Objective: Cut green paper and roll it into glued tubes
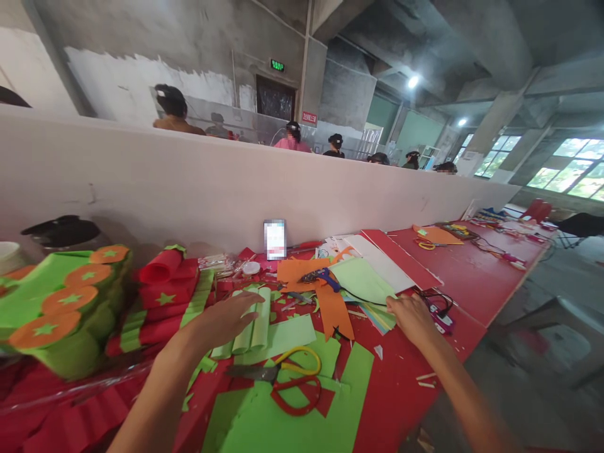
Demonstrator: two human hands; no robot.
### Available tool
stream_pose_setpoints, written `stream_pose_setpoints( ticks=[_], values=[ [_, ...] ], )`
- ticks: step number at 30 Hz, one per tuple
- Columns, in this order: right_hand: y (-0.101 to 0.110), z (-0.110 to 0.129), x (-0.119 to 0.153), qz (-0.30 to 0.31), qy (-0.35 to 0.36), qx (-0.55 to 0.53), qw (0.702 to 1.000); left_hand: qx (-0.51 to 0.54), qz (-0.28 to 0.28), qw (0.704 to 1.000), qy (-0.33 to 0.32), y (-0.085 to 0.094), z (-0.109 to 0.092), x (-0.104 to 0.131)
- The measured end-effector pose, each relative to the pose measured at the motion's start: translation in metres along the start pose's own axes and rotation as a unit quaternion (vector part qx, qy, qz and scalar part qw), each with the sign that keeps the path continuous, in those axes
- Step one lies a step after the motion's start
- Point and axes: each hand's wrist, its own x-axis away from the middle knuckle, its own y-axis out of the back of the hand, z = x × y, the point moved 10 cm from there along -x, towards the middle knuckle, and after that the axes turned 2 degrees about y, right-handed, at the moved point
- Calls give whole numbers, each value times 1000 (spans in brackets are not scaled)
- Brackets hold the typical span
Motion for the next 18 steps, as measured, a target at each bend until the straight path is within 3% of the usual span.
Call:
stream_pose_setpoints(
  ticks=[5, 12, 18],
  values=[
    [2, -8, -8, 14, -21, 10, 1000, -12, 17, 1000, 9, 0, -3, 1],
    [8, -9, -6, -13, -47, 16, 999, 0, 2, 1000, -2, -2, 1, -1],
    [-7, -18, 6, -22, -58, -51, 997, -1, 5, 1000, -5, -3, 0, 0]
  ],
)
